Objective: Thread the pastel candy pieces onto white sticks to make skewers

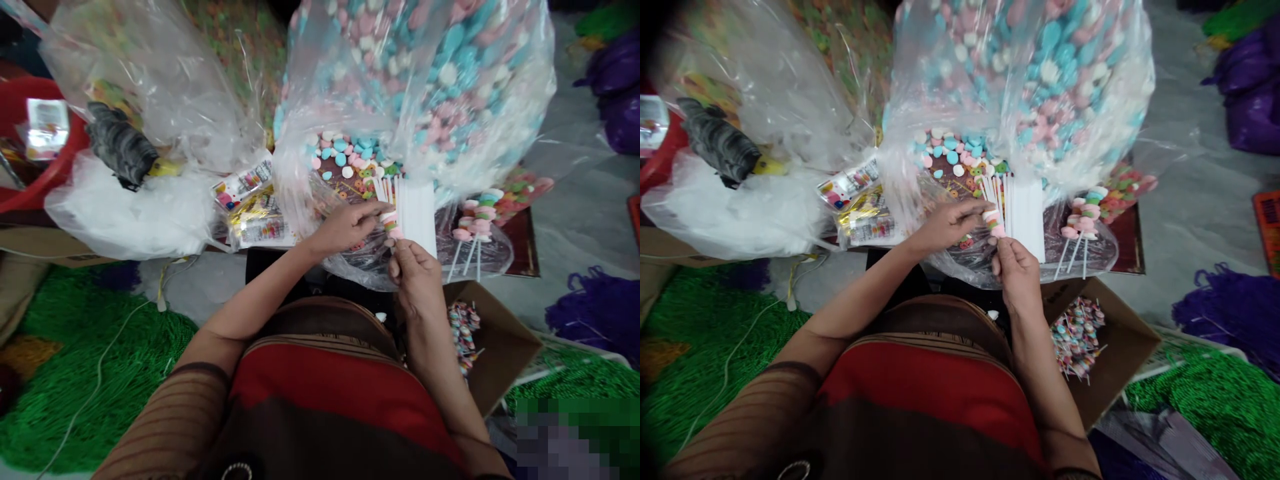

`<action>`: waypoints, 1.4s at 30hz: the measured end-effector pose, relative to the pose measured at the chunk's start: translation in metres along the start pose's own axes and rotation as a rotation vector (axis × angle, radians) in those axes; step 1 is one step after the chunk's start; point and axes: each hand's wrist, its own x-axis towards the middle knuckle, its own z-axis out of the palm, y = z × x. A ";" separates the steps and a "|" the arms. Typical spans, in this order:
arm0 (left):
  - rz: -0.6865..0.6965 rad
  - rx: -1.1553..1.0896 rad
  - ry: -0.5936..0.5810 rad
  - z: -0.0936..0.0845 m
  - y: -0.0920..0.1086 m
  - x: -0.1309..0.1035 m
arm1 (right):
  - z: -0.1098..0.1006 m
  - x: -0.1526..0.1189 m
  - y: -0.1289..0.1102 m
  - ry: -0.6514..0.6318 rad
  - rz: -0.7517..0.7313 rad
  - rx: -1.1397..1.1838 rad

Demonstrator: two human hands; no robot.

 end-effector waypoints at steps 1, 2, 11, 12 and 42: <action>0.000 0.021 0.025 -0.007 0.001 0.002 | 0.001 0.001 0.000 0.004 -0.006 0.036; -0.006 0.056 0.072 -0.016 0.001 0.006 | 0.001 0.001 0.000 0.004 -0.016 0.069; -0.138 0.728 0.084 -0.039 -0.021 0.047 | -0.001 0.000 -0.007 0.057 -0.049 0.194; -0.152 0.777 0.059 -0.033 -0.022 0.051 | -0.001 -0.001 -0.007 0.058 -0.047 0.195; -0.378 -0.654 0.335 -0.022 0.004 0.013 | 0.012 -0.012 0.000 -0.058 -0.102 -0.129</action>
